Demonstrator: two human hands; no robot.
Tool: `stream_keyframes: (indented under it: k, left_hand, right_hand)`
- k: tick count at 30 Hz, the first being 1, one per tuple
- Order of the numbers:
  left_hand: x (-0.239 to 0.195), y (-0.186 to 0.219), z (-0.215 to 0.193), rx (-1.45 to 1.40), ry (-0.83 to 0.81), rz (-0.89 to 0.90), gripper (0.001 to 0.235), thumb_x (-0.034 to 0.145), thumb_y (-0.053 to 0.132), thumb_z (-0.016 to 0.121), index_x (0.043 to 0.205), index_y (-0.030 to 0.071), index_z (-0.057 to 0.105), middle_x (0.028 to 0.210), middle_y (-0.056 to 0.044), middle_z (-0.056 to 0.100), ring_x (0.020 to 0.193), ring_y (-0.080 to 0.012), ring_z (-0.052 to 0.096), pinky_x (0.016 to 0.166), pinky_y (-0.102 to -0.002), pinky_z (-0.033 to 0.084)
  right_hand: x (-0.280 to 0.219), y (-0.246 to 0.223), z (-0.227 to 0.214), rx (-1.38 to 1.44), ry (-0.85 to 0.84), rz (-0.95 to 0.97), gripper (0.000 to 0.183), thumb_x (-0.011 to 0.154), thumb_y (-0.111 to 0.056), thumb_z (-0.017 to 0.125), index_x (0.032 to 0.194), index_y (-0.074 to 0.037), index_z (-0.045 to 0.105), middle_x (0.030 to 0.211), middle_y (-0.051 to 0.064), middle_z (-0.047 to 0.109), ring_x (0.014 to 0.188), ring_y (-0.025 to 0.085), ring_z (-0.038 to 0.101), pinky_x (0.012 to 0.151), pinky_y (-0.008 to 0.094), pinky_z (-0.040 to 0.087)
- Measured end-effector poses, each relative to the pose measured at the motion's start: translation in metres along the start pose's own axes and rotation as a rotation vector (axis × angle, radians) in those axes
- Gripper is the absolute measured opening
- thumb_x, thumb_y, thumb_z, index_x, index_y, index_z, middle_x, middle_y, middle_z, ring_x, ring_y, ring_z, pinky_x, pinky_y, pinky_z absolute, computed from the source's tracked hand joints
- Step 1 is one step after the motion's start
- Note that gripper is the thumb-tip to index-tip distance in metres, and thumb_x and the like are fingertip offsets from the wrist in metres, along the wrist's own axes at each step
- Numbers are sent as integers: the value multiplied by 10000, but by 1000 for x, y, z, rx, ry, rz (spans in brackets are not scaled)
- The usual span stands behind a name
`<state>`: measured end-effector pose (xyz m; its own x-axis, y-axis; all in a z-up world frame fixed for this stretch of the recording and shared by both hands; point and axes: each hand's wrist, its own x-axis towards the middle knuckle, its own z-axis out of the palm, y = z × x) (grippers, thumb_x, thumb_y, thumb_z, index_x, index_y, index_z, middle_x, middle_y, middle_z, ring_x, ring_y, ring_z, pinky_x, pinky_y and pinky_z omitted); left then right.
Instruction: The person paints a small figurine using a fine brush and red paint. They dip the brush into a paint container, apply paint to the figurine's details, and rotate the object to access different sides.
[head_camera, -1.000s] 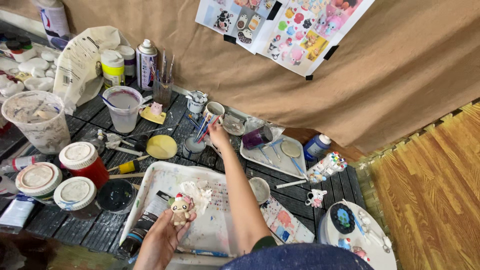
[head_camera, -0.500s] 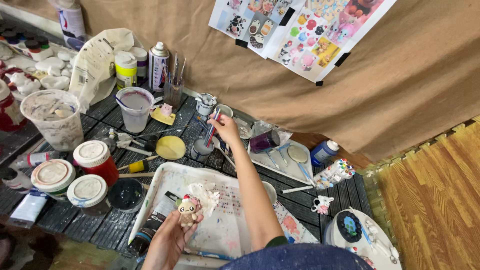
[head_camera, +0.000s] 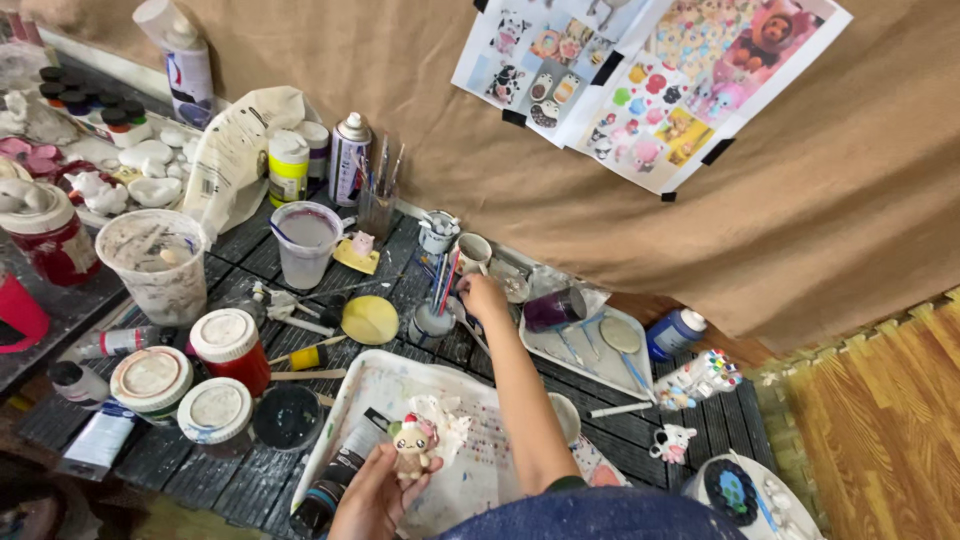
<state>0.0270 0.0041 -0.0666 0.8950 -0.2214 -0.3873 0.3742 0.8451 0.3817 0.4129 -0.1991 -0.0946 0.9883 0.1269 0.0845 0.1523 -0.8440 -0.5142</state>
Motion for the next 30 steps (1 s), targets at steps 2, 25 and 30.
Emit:
stream_keyframes:
  k: [2,25,30]
  left_hand:
    - [6,0,-6,-22,-23,5,417,1032,287,430,1288,-39,475,1267,-218,686,1075,-321,732,852,-364,610]
    - [12,3,-11,1,-26,-19,410,1021,290,400,1266,-16,520,1253,-246,662,1080,-315,713,868,-356,599]
    - [21,-7,-26,-28,-38,-49,399,1021,263,393,1322,22,497,1338,-235,612,1112,-358,693,864,-385,590]
  right_hand:
    - [0,-6,0,-143,-64,53,286,800,-224,787,1079,-187,735,985,83,779,880,243,747,777,398,585]
    - [30,42,1,-41,-176,123,287,900,-341,751,1060,-104,773,985,165,772,906,324,733,809,420,574]
    - [18,20,-1,-226,3,-13,245,833,-262,767,1032,-119,754,990,129,751,943,335,720,816,445,565]
